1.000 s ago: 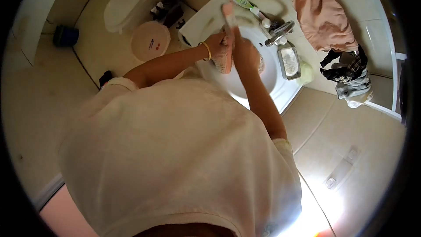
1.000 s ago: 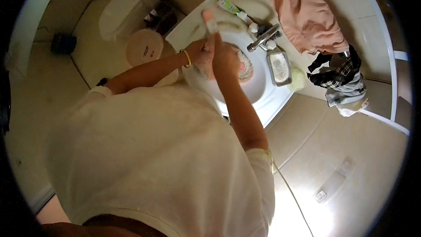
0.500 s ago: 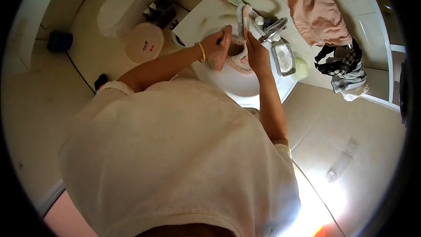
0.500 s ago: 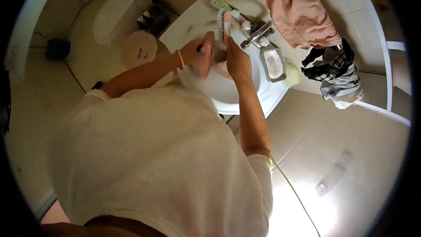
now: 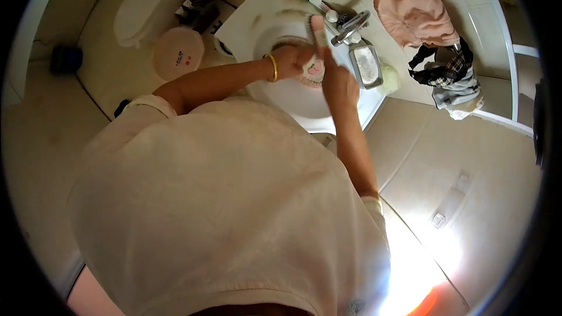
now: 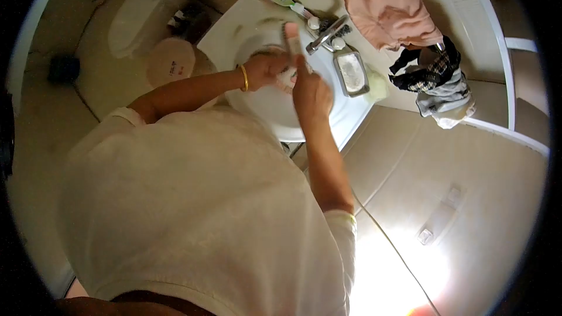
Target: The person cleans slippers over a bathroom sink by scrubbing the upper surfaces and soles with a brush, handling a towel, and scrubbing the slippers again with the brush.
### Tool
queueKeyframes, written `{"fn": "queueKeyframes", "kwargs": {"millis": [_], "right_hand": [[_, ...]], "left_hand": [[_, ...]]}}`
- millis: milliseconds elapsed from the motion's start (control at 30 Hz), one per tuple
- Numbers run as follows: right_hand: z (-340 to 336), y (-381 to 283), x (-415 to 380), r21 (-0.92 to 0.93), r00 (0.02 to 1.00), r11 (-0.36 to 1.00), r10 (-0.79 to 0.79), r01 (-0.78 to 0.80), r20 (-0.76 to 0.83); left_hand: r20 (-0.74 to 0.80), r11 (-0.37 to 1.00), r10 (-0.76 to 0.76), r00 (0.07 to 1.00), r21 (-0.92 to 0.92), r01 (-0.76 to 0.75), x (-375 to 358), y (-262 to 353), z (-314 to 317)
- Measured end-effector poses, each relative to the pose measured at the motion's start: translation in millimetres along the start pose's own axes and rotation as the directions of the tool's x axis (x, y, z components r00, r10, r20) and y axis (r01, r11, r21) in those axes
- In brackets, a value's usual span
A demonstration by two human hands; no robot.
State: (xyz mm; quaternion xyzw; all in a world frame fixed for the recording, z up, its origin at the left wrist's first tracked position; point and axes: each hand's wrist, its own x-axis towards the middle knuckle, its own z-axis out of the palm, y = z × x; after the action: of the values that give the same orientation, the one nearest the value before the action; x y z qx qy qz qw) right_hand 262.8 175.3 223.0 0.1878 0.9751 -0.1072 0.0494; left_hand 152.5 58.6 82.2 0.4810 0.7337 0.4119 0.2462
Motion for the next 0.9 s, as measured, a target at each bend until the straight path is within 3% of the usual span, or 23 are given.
{"fn": "queueKeyframes", "kwargs": {"millis": [33, 100, 167, 200, 300, 333, 433, 467, 567, 633, 767, 833, 900], "right_hand": [[4, 6, 19, -0.082, 0.992, 0.997, 0.017, -0.007, 0.122], [-2, 5, 12, -0.007, 0.994, 1.000, -0.023, 0.024, 0.106], [-1, 6, -2, 0.071, 0.999, 0.997, -0.016, 0.013, 0.045], [-1, 10, -18, 0.103, 0.999, 0.995, -0.005, 0.001, 0.038], [-8, -12, -46, 0.069, 0.991, 0.993, -0.100, 0.094, 0.091], [-3, -15, -44, 0.024, 0.995, 0.995, -0.095, 0.094, 0.039], [6, -10, -18, 0.108, 0.998, 0.992, -0.068, 0.069, -0.008], [7, -11, -17, 0.060, 0.998, 0.996, -0.068, 0.069, -0.014], [14, 3, -14, 0.077, 0.999, 0.996, -0.038, 0.040, -0.030], [16, 20, -11, 0.102, 0.986, 0.988, 0.107, -0.120, 0.128], [65, 80, -23, 0.349, 0.996, 0.937, -0.026, -0.006, 0.085], [79, 103, -31, 0.424, 0.998, 0.905, -0.052, 0.034, 0.032], [76, 112, -33, 0.487, 0.975, 0.853, 0.098, -0.186, 0.202]], "left_hand": [[0.089, 0.980, 0.094, 0.992, 0.169, -0.109, -3, 15, -2], [0.003, 0.997, 0.054, 0.999, 0.057, -0.054, -12, 37, -11], [-0.132, 0.987, 0.121, 0.984, 0.118, -0.105, -9, 17, -5], [-0.156, 0.985, -0.037, 0.987, -0.172, 0.009, -7, 4, -6], [-0.398, 0.917, 0.372, 0.839, 0.299, -0.265, 12, 9, -19], [-0.335, 0.899, 0.348, 0.876, 0.384, -0.210, 11, 20, -26], [-0.218, 0.992, -0.026, 0.976, 0.115, 0.052, -3, 9, -22], [-0.049, 0.979, -0.152, 0.987, 0.127, 0.157, -7, 41, -47], [0.009, 0.941, 0.149, 0.989, 0.305, -0.144, -6, 37, -46], [0.118, 0.896, 0.222, 0.968, 0.366, -0.250, -10, 37, -30], [0.197, 0.711, 0.402, 0.894, 0.549, -0.441, -26, 17, -5], [0.232, 0.737, 0.296, 0.927, 0.561, -0.376, -34, 13, -11], [0.307, 0.749, 0.178, 0.935, 0.573, -0.331, -38, 11, -13]]}}
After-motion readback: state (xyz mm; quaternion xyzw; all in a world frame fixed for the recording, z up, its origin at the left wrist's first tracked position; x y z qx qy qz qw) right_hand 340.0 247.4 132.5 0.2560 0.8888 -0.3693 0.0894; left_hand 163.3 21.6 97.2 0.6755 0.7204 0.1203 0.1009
